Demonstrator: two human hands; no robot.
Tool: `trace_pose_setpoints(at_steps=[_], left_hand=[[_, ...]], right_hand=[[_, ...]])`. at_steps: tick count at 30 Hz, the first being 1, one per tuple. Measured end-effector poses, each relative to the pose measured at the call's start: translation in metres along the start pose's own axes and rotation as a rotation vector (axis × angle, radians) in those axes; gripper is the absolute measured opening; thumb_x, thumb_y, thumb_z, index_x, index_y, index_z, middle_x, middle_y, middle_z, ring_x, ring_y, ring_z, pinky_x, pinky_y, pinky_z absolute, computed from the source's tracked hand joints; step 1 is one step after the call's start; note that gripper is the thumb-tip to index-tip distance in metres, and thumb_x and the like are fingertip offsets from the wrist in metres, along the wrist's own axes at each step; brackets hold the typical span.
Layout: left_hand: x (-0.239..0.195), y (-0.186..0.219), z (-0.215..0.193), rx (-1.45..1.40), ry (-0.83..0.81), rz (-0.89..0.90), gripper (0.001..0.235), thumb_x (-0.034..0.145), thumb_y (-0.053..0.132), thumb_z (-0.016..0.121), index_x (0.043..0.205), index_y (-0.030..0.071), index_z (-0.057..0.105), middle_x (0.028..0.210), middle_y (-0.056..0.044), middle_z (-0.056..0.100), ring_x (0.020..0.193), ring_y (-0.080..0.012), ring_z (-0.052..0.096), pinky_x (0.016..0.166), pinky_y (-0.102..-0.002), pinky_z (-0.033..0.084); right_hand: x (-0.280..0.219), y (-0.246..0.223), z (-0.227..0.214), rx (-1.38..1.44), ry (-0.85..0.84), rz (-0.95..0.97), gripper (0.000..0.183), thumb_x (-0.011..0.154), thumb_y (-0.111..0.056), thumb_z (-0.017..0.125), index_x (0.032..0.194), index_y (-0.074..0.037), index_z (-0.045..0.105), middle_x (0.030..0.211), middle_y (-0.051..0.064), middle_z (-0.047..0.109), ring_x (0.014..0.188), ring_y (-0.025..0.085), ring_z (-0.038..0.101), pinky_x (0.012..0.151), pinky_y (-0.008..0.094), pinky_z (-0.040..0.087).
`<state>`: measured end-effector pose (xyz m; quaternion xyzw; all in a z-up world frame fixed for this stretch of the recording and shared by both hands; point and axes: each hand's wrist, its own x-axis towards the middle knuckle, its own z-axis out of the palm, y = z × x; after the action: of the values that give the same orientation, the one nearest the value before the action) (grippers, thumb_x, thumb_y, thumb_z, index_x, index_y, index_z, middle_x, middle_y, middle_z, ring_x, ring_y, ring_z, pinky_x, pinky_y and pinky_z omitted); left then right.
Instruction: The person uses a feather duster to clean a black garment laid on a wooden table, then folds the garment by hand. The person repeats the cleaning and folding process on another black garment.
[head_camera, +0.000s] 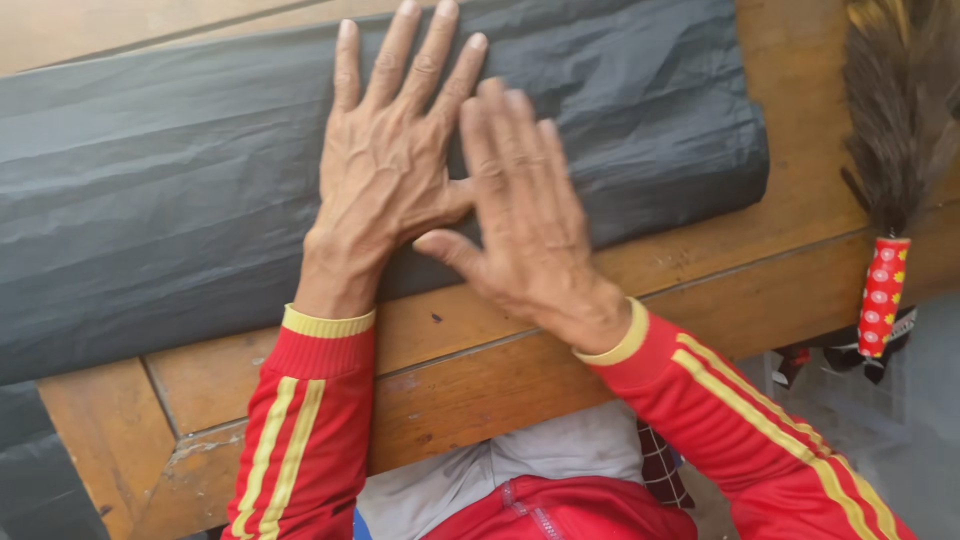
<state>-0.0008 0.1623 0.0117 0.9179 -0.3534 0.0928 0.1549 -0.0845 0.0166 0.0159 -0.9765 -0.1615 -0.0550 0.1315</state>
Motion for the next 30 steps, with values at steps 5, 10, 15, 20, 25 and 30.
trace_pose_setpoints(at_steps=[5,10,15,20,25,30], left_hand=[[0.000,-0.002,-0.009,-0.045,-0.041,0.001,0.097,0.087,0.078,0.053,0.150,0.005,0.040,0.153,-0.018,0.029,0.141,-0.0359,0.022,0.110,-0.063,0.011],[0.001,0.000,-0.009,-0.026,-0.020,0.003,0.096,0.086,0.077,0.052,0.149,0.005,0.041,0.153,-0.018,0.030,0.141,-0.0370,0.023,0.110,-0.063,0.011],[0.005,0.009,0.001,0.056,0.013,-0.044,0.097,0.085,0.080,0.050,0.149,0.007,0.042,0.153,-0.017,0.030,0.141,-0.0366,0.025,0.111,-0.062,0.010],[0.025,0.034,0.023,0.062,-0.038,-0.074,0.091,0.085,0.076,0.049,0.151,0.015,0.033,0.156,-0.009,0.021,0.144,-0.0316,0.017,0.114,-0.062,0.008],[0.035,0.045,0.026,0.039,-0.046,-0.077,0.070,0.096,0.055,0.044,0.151,0.016,0.025,0.157,-0.009,0.024,0.145,-0.0319,0.015,0.116,-0.059,0.005],[0.035,0.033,0.026,-0.018,-0.069,-0.077,0.092,0.079,0.064,0.062,0.151,0.015,0.030,0.156,-0.008,0.022,0.145,-0.0289,0.015,0.117,-0.057,0.006]], right_hand=[[-0.020,0.055,-0.024,-0.077,-0.053,0.113,0.089,0.095,-0.067,0.020,0.152,0.000,0.009,0.158,0.022,0.008,0.151,0.035,0.013,0.124,0.052,0.011],[-0.033,0.114,-0.055,-0.115,-0.107,0.313,0.081,0.100,-0.059,0.020,0.152,0.002,0.010,0.158,0.025,0.008,0.148,0.042,0.013,0.114,0.059,0.003],[-0.027,0.103,-0.073,-0.245,0.173,0.146,0.084,0.118,-0.042,0.029,0.141,0.038,0.039,0.147,0.052,0.032,0.137,0.057,0.017,0.099,0.073,-0.004],[0.016,0.039,-0.060,0.151,0.160,0.095,0.079,0.100,-0.057,0.022,0.154,0.000,0.017,0.161,0.016,0.013,0.151,0.033,0.006,0.124,0.053,0.002],[0.053,0.048,-0.022,0.285,-0.012,0.102,0.079,0.099,-0.057,0.027,0.151,0.000,0.010,0.159,0.018,0.011,0.149,0.034,0.008,0.120,0.051,0.007],[0.054,0.072,-0.019,0.156,-0.147,0.221,0.084,0.094,-0.063,0.013,0.150,-0.002,0.003,0.160,0.017,0.006,0.149,0.029,0.005,0.119,0.046,0.001]])
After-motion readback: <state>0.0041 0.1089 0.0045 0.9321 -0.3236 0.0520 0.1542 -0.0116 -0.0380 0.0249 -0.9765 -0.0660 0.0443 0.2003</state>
